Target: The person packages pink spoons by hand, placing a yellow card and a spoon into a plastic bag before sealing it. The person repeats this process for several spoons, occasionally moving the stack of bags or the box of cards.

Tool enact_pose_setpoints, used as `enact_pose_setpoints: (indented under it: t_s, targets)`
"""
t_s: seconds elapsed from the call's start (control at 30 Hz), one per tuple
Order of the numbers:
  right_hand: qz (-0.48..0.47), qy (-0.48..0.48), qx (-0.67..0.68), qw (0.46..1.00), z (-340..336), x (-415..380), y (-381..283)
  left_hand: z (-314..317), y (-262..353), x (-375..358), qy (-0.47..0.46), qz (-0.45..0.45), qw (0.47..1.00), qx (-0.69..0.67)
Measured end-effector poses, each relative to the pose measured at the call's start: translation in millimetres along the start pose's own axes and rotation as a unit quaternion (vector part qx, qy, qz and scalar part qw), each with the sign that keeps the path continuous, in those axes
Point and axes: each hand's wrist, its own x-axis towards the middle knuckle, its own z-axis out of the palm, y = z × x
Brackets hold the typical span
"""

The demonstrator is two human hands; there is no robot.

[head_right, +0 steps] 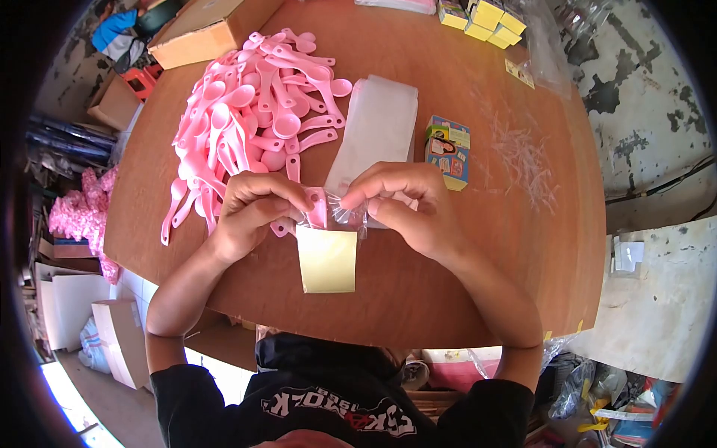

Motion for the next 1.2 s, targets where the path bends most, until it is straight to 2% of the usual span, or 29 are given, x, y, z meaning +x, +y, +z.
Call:
enact_pose_setpoints:
  t_s: [0.1, 0.17, 0.2, 0.27, 0.4, 0.47, 0.53, 0.6, 0.67, 0.73, 0.8, 0.87, 0.93, 1.0, 1.07, 1.13, 1.2]
  targets:
    - [0.002, 0.02, 0.06, 0.998, 6.8, 0.7, 0.5, -1.0, 1.2, 1.1, -0.002, -0.027, 0.997, -0.073]
    - [0.033, 0.06, 0.037, 0.997, 16.3, 1.0, -3.0, 0.0, -2.7, 3.8, -0.015, 0.066, 0.992, 0.11]
    - [0.032, 0.06, 0.037, 0.997, 17.1, 1.2, -2.8, 1.5, -4.1, 4.8, -0.016, 0.066, 0.991, 0.111]
    - [0.017, 0.069, -0.064, 0.995, 17.9, 0.8, -1.5, 4.6, -5.1, 5.7, 0.009, 0.047, 0.993, 0.108]
    - [-0.036, 0.049, -0.059, 0.996, 17.0, 0.7, -2.6, 10.2, 35.9, -3.5, 0.012, 0.01, 0.995, 0.1]
    - [0.03, 0.104, 0.117, 0.987, 18.3, -1.0, -4.8, 1.1, 61.9, -28.4, 0.03, -0.014, 0.991, 0.127]
    - [0.04, 0.111, 0.083, 0.99, 8.7, 1.2, -8.3, -26.1, 85.1, -77.7, -0.038, -0.012, 0.974, 0.223]
    - [0.101, 0.127, 0.074, 0.984, 0.8, 1.8, -5.1, -48.9, 93.8, -125.0, -0.132, 0.007, 0.96, 0.247]
    - [0.083, 0.142, 0.094, 0.982, -4.3, 3.1, 3.3, -59.9, 98.0, -173.4, -0.164, -0.155, 0.937, 0.268]
    - [0.092, 0.143, 0.063, 0.983, -7.5, 5.3, -0.8, -47.9, 85.6, -210.6, -0.053, -0.238, 0.897, 0.369]
    - [0.099, 0.165, 0.066, 0.979, -8.9, 6.3, -5.6, -40.3, 77.6, -240.3, 0.055, -0.3, 0.827, 0.473]
    - [0.079, 0.192, 0.022, 0.978, -15.0, 8.1, -10.0, -30.0, 72.3, -244.7, 0.115, -0.261, 0.814, 0.506]
    - [0.05, 0.242, -0.007, 0.969, -25.2, 8.2, -5.0, -13.2, 64.4, -231.4, 0.185, -0.088, 0.854, 0.477]
    - [0.034, 0.28, -0.046, 0.958, -35.6, 8.3, -13.9, 2.4, 50.5, -193.8, 0.223, 0.223, 0.78, 0.54]
    - [0.026, 0.301, -0.073, 0.95, -54.4, 4.4, -13.8, 24.8, 50.7, -157.8, 0.218, 0.376, 0.718, 0.543]
    - [0.019, 0.327, -0.102, 0.939, -76.6, -0.1, -15.2, 40.7, 51.0, -110.9, 0.231, 0.554, 0.626, 0.499]
    - [0.044, 0.351, -0.094, 0.931, -97.4, -4.1, -19.8, 56.6, 56.3, -81.0, 0.252, 0.653, 0.554, 0.451]
